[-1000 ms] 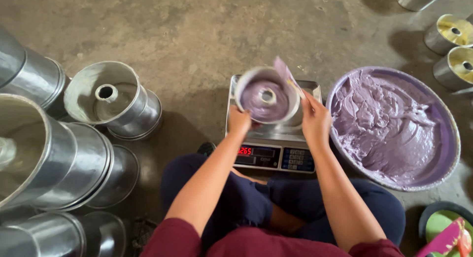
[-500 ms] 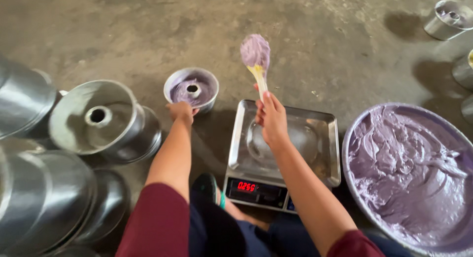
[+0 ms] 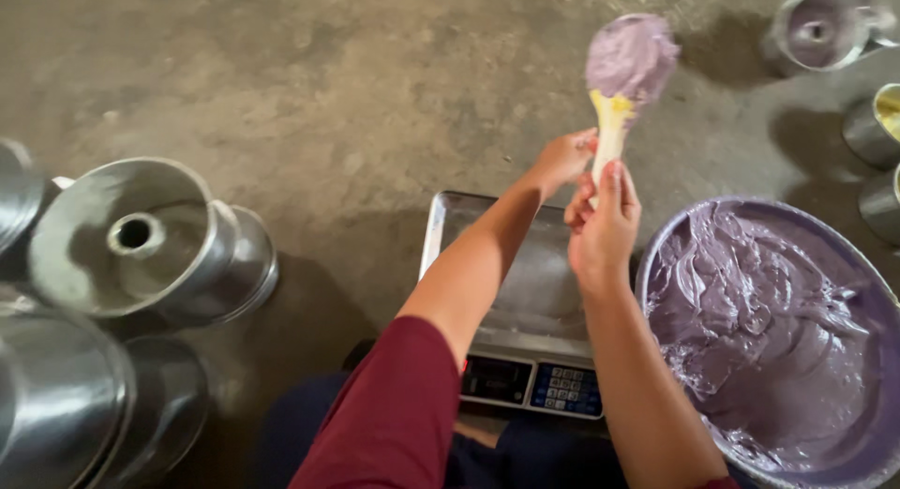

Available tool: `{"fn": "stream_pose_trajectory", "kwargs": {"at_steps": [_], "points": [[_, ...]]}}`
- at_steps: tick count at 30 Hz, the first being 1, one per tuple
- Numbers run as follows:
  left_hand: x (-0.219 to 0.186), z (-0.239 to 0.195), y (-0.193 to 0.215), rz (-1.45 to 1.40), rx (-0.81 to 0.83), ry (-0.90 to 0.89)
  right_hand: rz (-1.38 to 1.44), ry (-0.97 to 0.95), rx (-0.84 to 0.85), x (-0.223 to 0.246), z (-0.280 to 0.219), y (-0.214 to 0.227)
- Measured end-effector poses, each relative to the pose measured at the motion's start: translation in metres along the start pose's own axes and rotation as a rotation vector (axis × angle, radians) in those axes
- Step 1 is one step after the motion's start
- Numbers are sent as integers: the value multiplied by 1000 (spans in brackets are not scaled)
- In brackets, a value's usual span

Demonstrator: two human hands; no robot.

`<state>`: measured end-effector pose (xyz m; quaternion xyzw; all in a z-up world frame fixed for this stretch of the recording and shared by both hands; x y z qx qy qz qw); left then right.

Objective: The person scoops a purple paste from a large bowl using a wooden spoon and fills several metal molds placed on a digital scale. The person repeatedly weighs the molds, adds paste, and levels the surface before moving to the next mold.

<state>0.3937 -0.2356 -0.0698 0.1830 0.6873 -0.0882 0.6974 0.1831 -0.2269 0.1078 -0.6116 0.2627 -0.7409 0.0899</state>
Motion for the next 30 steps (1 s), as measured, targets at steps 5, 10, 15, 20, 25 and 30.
{"fn": "stream_pose_trajectory", "kwargs": {"at_steps": [5, 10, 15, 20, 25, 30], "points": [[-19, -130, 101, -646, -460, -106, -28, -149, 72, -31, -34, -65], [11, -289, 218, -997, -919, 218, 3, -304, 271, -72, -86, -156], [23, -401, 312, -1002, -1441, 206, -22, -415, 379, -126, -135, -232], [12, -453, 373, -703, -1839, 130, -106, -436, 410, -171, -170, -277], [0, -460, 395, -665, -1770, 47, -137, -438, 406, -179, -185, -298], [-22, -462, 345, -781, -1471, 65, -144, -413, 317, -136, -185, -267]]}}
Point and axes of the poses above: each hand's wrist, its own z-axis towards the middle knuckle, its own y-axis out of the back of the hand, x = y × z, the point moved 3 cm from there along z, towards the middle knuckle, and after that the axes turned 2 degrees about -y, right-handed, at the moved point
